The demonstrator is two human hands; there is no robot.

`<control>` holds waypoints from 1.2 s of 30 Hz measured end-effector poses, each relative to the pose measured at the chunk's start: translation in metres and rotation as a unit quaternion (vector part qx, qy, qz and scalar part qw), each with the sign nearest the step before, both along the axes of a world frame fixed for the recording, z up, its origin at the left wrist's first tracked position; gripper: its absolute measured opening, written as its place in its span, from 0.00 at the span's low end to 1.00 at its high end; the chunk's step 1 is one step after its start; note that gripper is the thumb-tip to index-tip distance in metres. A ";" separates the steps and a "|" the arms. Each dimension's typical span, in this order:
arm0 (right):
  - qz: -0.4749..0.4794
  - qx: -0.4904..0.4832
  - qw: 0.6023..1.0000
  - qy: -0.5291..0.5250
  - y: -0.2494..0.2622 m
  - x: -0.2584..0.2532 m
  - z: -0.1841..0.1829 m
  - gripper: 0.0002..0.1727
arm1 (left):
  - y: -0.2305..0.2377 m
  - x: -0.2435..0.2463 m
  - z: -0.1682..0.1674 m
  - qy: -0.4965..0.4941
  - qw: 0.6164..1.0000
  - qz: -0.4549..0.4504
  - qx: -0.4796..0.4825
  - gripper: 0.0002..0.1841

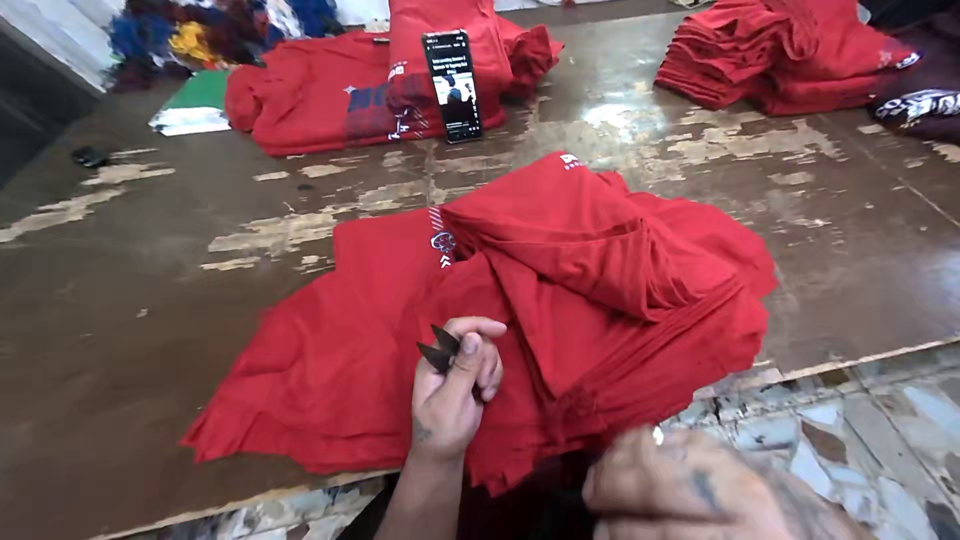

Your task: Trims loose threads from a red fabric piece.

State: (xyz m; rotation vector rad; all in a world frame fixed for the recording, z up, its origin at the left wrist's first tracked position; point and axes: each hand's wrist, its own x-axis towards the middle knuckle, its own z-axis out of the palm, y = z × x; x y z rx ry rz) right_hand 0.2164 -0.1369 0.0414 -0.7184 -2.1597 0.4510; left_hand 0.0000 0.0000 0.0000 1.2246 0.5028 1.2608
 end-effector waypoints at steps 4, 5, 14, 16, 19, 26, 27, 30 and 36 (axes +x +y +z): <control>-0.156 0.054 0.986 -0.022 0.047 0.002 0.000 0.15 | 0.001 0.001 -0.001 0.005 1.000 -0.007 0.009 0.13; -0.177 0.048 0.982 -0.046 0.061 -0.001 -0.007 0.13 | -0.001 0.001 -0.001 0.013 1.000 0.001 0.014 0.12; -0.156 0.026 0.985 0.072 0.078 0.007 -0.029 0.09 | -0.013 0.008 0.004 0.222 0.949 0.071 0.214 0.12; -0.148 0.028 0.985 0.080 0.078 0.008 -0.030 0.09 | -0.017 0.014 0.009 0.257 0.935 0.065 0.236 0.13; -0.136 0.033 0.987 0.082 0.079 0.007 -0.032 0.09 | -0.025 0.023 0.015 0.278 0.931 0.057 0.229 0.13; -0.129 0.041 0.989 0.057 0.079 0.008 -0.029 0.09 | -0.024 0.015 0.015 0.277 0.931 -0.005 0.236 0.14; -0.129 0.041 0.989 0.057 0.079 0.008 -0.029 0.09 | -0.024 0.013 0.015 0.269 0.935 -0.017 0.229 0.14; -0.132 0.044 0.989 0.056 0.078 0.007 -0.030 0.09 | -0.025 0.012 0.016 0.252 0.945 -0.017 0.206 0.12; -0.135 0.047 0.988 0.057 0.076 0.008 -0.032 0.09 | -0.026 0.021 0.018 0.326 0.918 0.027 0.226 0.11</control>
